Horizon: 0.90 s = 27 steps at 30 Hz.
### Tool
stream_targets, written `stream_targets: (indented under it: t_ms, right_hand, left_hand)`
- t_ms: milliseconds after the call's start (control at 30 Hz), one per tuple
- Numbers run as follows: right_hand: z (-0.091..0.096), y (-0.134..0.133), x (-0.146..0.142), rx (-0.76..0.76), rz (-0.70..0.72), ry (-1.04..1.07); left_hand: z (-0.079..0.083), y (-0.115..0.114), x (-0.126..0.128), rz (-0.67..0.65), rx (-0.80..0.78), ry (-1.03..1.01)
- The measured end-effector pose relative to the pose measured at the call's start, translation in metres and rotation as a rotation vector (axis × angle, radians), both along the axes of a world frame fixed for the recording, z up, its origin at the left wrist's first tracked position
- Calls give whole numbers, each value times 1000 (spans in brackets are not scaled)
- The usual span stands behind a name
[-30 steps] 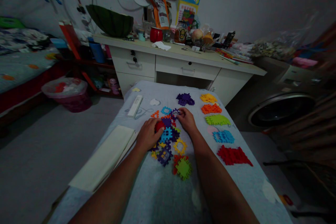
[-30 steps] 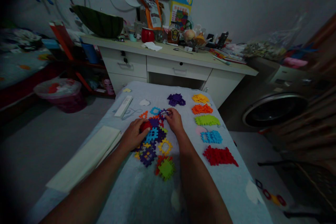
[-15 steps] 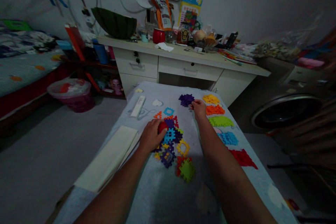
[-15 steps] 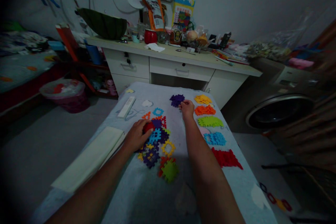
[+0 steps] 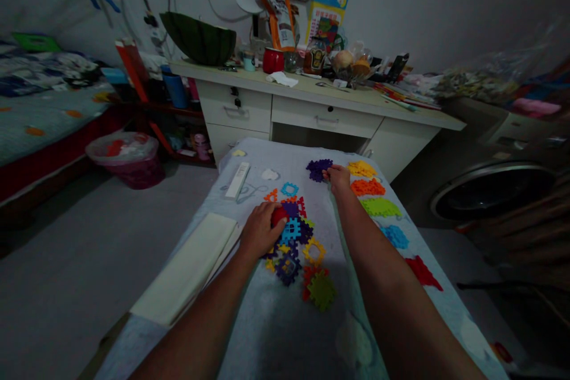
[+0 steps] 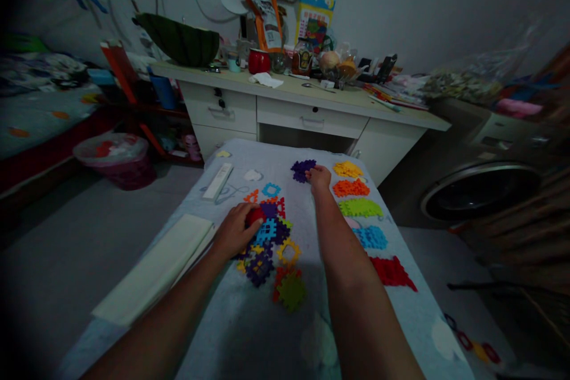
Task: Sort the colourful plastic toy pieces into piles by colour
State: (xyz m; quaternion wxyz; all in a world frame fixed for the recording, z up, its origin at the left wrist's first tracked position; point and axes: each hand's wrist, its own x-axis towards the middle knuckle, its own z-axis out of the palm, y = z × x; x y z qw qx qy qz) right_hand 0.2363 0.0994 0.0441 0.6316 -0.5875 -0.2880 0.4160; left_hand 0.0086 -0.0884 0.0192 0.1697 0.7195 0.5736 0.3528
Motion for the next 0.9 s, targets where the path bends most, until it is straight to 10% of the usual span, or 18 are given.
stream_targets:
  t_ms: [300, 900]
  right_hand:
    - [-9, -7, 2, 43, 61, -74]
    - [-5, -48, -22, 187, 522, -1025]
  left_hand:
    - [-2, 1, 0, 7, 10, 5]
    - [-2, 1, 0, 6, 15, 17]
